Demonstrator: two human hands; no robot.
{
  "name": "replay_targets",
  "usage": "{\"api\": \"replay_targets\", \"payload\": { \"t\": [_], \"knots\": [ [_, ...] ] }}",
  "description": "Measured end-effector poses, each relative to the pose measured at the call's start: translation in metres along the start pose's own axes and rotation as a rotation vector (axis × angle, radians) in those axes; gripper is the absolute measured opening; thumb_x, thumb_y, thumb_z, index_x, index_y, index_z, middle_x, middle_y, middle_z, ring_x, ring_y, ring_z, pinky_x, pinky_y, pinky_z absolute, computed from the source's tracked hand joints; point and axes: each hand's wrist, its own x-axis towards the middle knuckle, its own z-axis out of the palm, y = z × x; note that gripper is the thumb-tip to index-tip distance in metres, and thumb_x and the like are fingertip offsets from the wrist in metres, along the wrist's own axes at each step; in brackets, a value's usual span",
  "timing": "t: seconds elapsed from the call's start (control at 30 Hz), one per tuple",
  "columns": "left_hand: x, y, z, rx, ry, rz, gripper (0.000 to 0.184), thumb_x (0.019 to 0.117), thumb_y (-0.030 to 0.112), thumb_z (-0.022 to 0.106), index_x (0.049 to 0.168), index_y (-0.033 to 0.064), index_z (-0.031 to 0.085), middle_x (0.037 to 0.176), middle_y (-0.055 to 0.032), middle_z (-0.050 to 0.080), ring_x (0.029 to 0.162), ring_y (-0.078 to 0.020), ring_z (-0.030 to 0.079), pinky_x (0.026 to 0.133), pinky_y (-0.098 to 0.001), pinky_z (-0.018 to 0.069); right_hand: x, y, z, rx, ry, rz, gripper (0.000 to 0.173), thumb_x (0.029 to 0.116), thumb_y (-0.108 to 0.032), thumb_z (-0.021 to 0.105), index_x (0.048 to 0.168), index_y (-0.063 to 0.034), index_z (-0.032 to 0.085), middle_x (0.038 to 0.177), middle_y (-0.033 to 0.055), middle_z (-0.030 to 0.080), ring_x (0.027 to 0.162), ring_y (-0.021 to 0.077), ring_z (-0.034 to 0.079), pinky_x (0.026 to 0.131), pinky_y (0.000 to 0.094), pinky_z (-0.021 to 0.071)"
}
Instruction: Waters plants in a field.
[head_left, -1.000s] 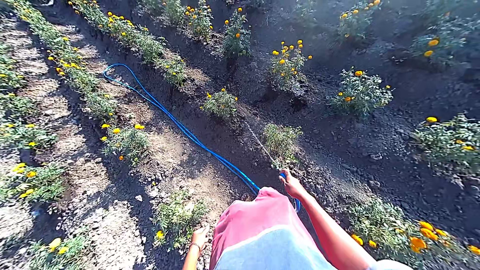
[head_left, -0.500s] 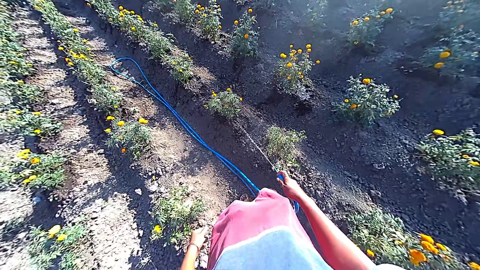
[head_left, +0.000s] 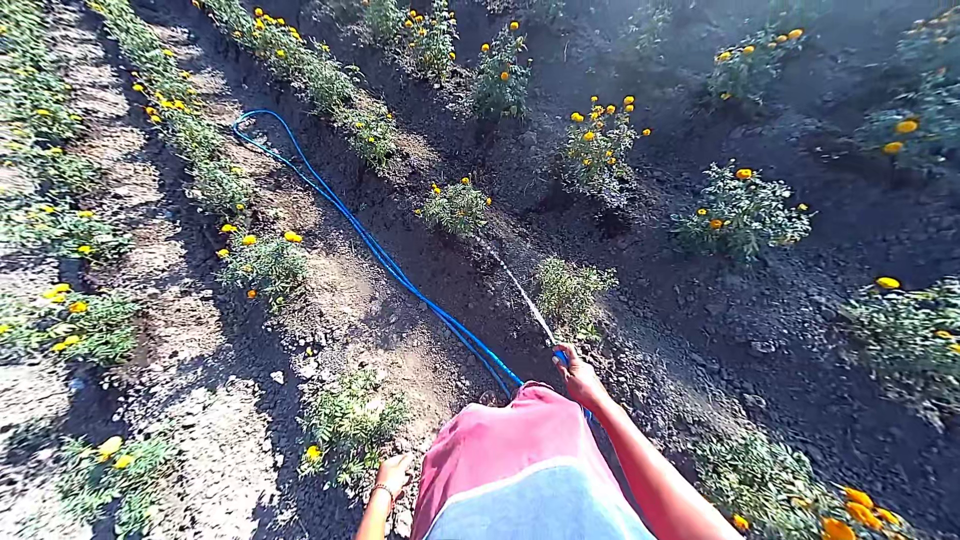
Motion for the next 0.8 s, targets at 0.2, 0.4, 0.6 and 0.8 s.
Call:
{"api": "replay_targets", "payload": {
  "t": [0.2, 0.4, 0.6, 0.8],
  "knots": [
    [0.005, 0.001, -0.002, -0.008, 0.006, -0.001, 0.038, 0.1070, 0.025, 0.055, 0.131, -0.0036, 0.062, 0.129, -0.0258, 0.064, 0.118, -0.0372, 0.064, 0.101, -0.0519, 0.0503, 0.000, -0.005, 0.002, 0.031, 0.019, -0.010, 0.039, 0.1094, -0.023, 0.048, 0.147, -0.0132, 0.048, 0.108, 0.0244, 0.070, 0.098, 0.0399, 0.069, 0.091, 0.0578, 0.0519],
    [0.009, -0.002, -0.006, -0.002, 0.007, 0.001, 0.039, 0.1073, 0.026, 0.054, 0.130, -0.0032, 0.063, 0.130, -0.0258, 0.064, 0.119, -0.0379, 0.063, 0.101, -0.0533, 0.0501, 0.002, -0.012, 0.002, 0.030, 0.031, -0.031, 0.038, 0.1088, -0.022, 0.048, 0.146, -0.0122, 0.049, 0.106, 0.0239, 0.070, 0.097, 0.0385, 0.070, 0.089, 0.0571, 0.0524],
    [0.010, -0.005, -0.007, -0.016, 0.008, 0.017, 0.038, 0.1070, 0.026, 0.055, 0.128, -0.0036, 0.064, 0.128, -0.0256, 0.065, 0.119, -0.0371, 0.064, 0.101, -0.0523, 0.0503, 0.006, -0.016, 0.002, 0.026, 0.026, -0.038, 0.039, 0.1092, -0.023, 0.047, 0.147, -0.0133, 0.048, 0.106, 0.0227, 0.070, 0.096, 0.0378, 0.070, 0.089, 0.0564, 0.0524],
    [0.010, -0.007, -0.006, -0.037, 0.010, 0.026, 0.038, 0.1071, 0.024, 0.055, 0.129, -0.0050, 0.063, 0.128, -0.0266, 0.065, 0.120, -0.0372, 0.064, 0.102, -0.0519, 0.0502, 0.008, -0.016, 0.000, 0.040, 0.025, -0.035, 0.039, 0.1091, -0.023, 0.048, 0.147, -0.0140, 0.048, 0.103, 0.0224, 0.070, 0.091, 0.0374, 0.069, 0.086, 0.0562, 0.0527]
  ]
}}
